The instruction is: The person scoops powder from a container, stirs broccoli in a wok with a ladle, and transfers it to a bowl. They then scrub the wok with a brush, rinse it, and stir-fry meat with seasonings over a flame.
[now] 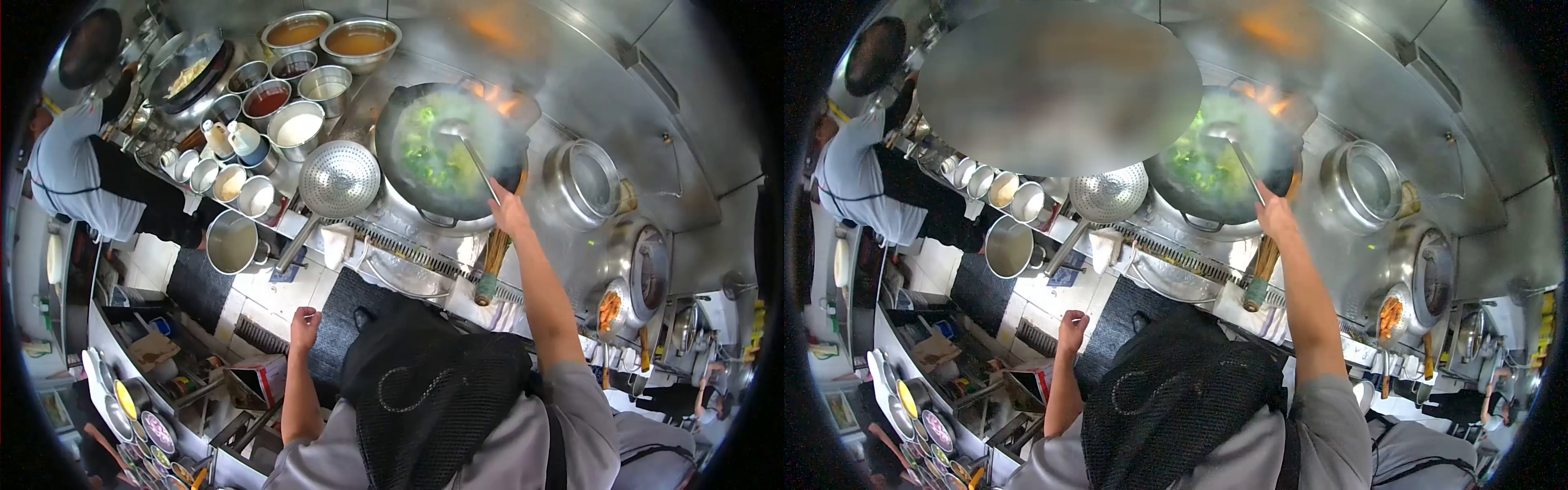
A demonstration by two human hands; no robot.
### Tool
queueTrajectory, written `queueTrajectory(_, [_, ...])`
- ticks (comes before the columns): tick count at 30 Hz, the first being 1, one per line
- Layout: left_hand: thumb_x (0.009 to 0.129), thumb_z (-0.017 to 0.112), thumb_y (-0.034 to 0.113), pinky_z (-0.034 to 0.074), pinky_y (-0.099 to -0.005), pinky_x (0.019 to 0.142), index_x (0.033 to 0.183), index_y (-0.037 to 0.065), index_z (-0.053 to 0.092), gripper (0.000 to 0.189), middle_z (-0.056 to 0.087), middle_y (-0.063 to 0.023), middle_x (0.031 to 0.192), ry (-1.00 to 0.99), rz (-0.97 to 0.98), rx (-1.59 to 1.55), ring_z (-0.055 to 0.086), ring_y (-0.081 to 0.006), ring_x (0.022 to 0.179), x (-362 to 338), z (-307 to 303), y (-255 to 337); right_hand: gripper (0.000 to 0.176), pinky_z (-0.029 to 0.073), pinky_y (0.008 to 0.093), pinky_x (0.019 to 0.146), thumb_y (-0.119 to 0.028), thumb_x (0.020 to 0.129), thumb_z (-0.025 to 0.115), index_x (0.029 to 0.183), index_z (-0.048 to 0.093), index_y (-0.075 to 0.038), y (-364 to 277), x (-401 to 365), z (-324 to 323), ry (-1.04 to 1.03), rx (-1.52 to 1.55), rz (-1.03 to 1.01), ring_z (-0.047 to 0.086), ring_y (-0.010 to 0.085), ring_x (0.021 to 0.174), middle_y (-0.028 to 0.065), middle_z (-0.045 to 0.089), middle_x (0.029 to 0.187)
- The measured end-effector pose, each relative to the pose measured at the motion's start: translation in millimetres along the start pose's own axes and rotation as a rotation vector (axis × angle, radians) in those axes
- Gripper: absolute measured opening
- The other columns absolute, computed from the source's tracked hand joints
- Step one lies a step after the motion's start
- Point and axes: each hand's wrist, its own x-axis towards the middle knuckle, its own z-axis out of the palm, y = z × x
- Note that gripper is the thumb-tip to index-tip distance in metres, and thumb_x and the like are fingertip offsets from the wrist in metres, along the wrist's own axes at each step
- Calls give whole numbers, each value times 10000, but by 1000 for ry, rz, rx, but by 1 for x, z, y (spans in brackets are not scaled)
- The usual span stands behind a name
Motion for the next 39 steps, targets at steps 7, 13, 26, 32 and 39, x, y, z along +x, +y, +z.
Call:
queueTrajectory(7, [905, 646, 67, 502, -346, 849, 1051, -15, 577, 181, 626, -149, 1060, 344, 306, -93, 610, -248, 988, -7, -25, 77, 557, 456, 426, 1008, -127, 867, 633, 1407, 499, -117, -23, -8, 10, -42, 315, -85, 560, 418, 1180, 251, 587, 1276])
queueTrajectory(13, [873, 688, 131, 495, -412, 865, 1131, 12, 566, 309, 599, -173, 1143, 471, 571, 283, 538, -314, 1137, 78, -61, 97, 571, 474, 424, 986, -143, 851, 649, 1403, 515, -202, -8, -72, -7, -131, 220, -127, 585, 424, 1134, 209, 594, 1287])
queueTrajectory(26, [901, 617, 222, 484, -451, 932, 1306, 30, 553, 453, 645, -244, 1165, -156, 290, 239, 609, -419, 1087, 132, -24, 111, 524, 531, 466, 840, -182, 863, 669, 1363, 551, -283, 0, -168, -87, 70, -268, -42, 653, 389, 963, 180, 669, 1116])
queueTrajectory(32, [914, 617, 220, 476, -466, 927, 1311, 42, 541, 442, 640, -236, 1170, -23, 437, 335, 602, -424, 1084, 112, -13, 109, 461, 529, 461, 827, -146, 829, 700, 1277, 631, -229, -35, -200, -163, 102, -227, -5, 660, 388, 947, 180, 676, 1108])
queueTrajectory(39, [861, 652, 156, 466, -488, 923, 1276, 56, 567, 435, 609, -183, 1212, 35, 408, 454, 559, -413, 1118, 94, -18, 134, 447, 537, 482, 782, -214, 855, 681, 1296, 611, -241, 18, -168, -107, -8, -326, 4, 671, 388, 873, 199, 686, 977])
